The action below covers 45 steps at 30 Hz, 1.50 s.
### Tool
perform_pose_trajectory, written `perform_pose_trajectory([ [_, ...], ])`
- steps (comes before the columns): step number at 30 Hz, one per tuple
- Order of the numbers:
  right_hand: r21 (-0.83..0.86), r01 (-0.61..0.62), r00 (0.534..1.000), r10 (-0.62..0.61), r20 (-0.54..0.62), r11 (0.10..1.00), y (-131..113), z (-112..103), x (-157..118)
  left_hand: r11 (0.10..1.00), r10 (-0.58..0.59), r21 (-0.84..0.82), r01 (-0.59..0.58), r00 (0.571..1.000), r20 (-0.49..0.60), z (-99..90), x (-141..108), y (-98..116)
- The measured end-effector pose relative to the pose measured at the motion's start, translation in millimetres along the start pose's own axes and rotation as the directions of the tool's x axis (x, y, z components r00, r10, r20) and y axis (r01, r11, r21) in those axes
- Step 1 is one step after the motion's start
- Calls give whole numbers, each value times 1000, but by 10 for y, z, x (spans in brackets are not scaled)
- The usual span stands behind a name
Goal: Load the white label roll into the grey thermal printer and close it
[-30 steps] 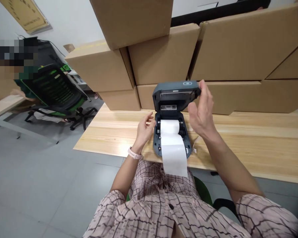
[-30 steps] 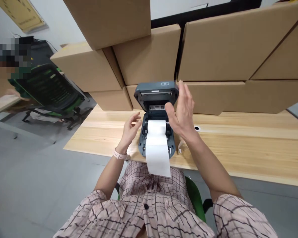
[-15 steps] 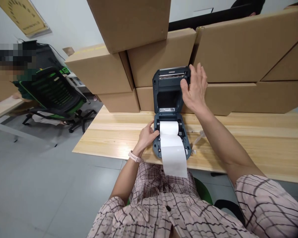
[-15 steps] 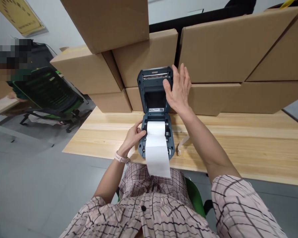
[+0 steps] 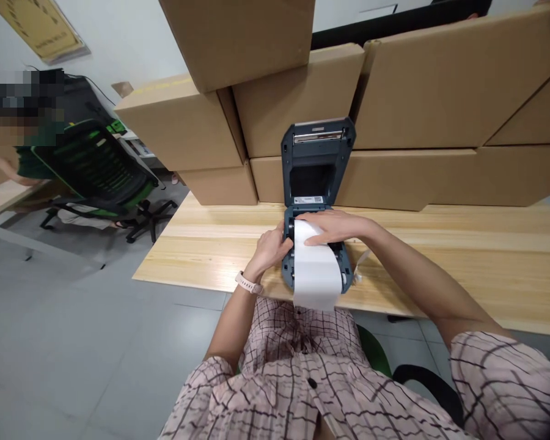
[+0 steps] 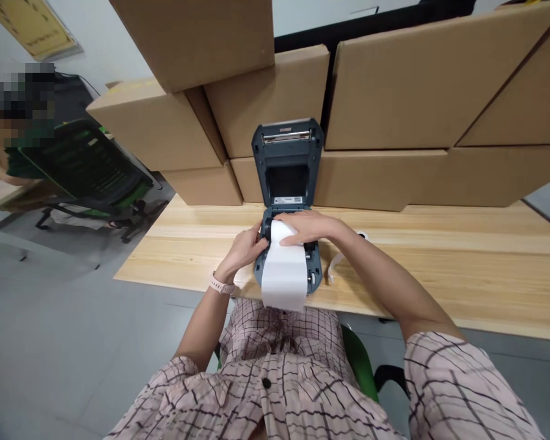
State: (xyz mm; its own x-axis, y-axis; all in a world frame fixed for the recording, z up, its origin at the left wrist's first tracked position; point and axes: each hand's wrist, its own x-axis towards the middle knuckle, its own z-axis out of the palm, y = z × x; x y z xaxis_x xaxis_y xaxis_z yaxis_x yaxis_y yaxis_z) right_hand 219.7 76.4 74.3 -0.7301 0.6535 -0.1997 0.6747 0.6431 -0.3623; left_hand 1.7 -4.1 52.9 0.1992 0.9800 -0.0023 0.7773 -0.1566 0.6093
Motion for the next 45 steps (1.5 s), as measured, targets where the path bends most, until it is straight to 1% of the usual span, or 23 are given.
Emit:
perform_pose_trajectory([
  [1,-29,-32,997,34,66,999,6,-18,65,1000,0,14,0,1000,6,-11,2,8],
  [3,-70,-64,990,72,120,996,-13,-47,177,1000,-6,18,6,1000,3,-14,3,10],
  [5,-64,-53,991,60,116,997,-46,-74,235,1000,-10,0,10,1000,-3,1,2,-4],
  [7,-1,-9,996,9,85,1000,-63,-130,208,999,-11,-33,11,1000,-5,20,0,-24],
  [10,172,158,987,-162,11,972,-27,-316,-37,995,3,-97,-5,1000,-20,47,-5,-53],
  [12,288,291,957,-273,-102,912,30,-474,-336,991,11,-132,-16,999,-38,62,-7,-71],
  [13,350,339,940,-295,-174,873,62,-540,-514,989,9,-146,-15,999,-44,69,-6,-80],
  [14,419,370,925,-286,-249,829,90,-587,-703,988,1,-155,-8,999,-44,76,-4,-89],
  [16,571,382,907,-175,-384,726,119,-611,-1073,986,-24,-164,18,999,-35,90,3,-110],
  [17,632,376,893,-82,-443,678,117,-588,-1234,985,-36,-170,30,999,-32,97,6,-120],
  [18,672,366,866,28,-499,643,106,-550,-1367,983,-44,-178,37,999,-33,103,10,-131],
  [20,710,322,780,250,-574,626,81,-457,-1522,980,-46,-196,37,998,-41,114,19,-153],
  [21,726,280,742,338,-579,628,83,-415,-1540,978,-40,-206,30,998,-46,118,24,-161],
  [22,743,228,723,402,-562,629,103,-382,-1522,977,-33,-213,22,998,-50,120,28,-167],
  [24,759,122,730,460,-505,640,217,-339,-1395,976,-24,-218,13,998,-49,118,32,-168],
  [26,722,58,755,443,-484,690,415,-309,-1192,976,-31,-218,21,998,-46,111,29,-155],
  [29,652,23,776,397,-490,758,762,-229,-858,973,-54,-228,44,998,-39,99,17,-124],
  [32,658,-3,813,385,-437,753,1026,-91,-605,969,-55,-243,44,998,-36,97,13,-108],
  [36,704,-56,830,425,-361,708,1158,147,-429,966,-54,-254,42,998,-39,110,16,-125],
  [39,753,-68,835,450,-316,655,1157,266,-402,964,-54,-261,42,998,-41,121,17,-149],
  [41,776,-46,852,430,-299,630,1169,280,-478,965,-58,-259,45,997,-44,126,17,-161],
  [43,785,14,858,396,-327,619,1217,269,-657,965,-59,-257,45,997,-50,128,18,-167],
  [45,804,69,837,405,-369,591,1289,290,-915,965,-54,-261,38,997,-54,128,21,-167],
])
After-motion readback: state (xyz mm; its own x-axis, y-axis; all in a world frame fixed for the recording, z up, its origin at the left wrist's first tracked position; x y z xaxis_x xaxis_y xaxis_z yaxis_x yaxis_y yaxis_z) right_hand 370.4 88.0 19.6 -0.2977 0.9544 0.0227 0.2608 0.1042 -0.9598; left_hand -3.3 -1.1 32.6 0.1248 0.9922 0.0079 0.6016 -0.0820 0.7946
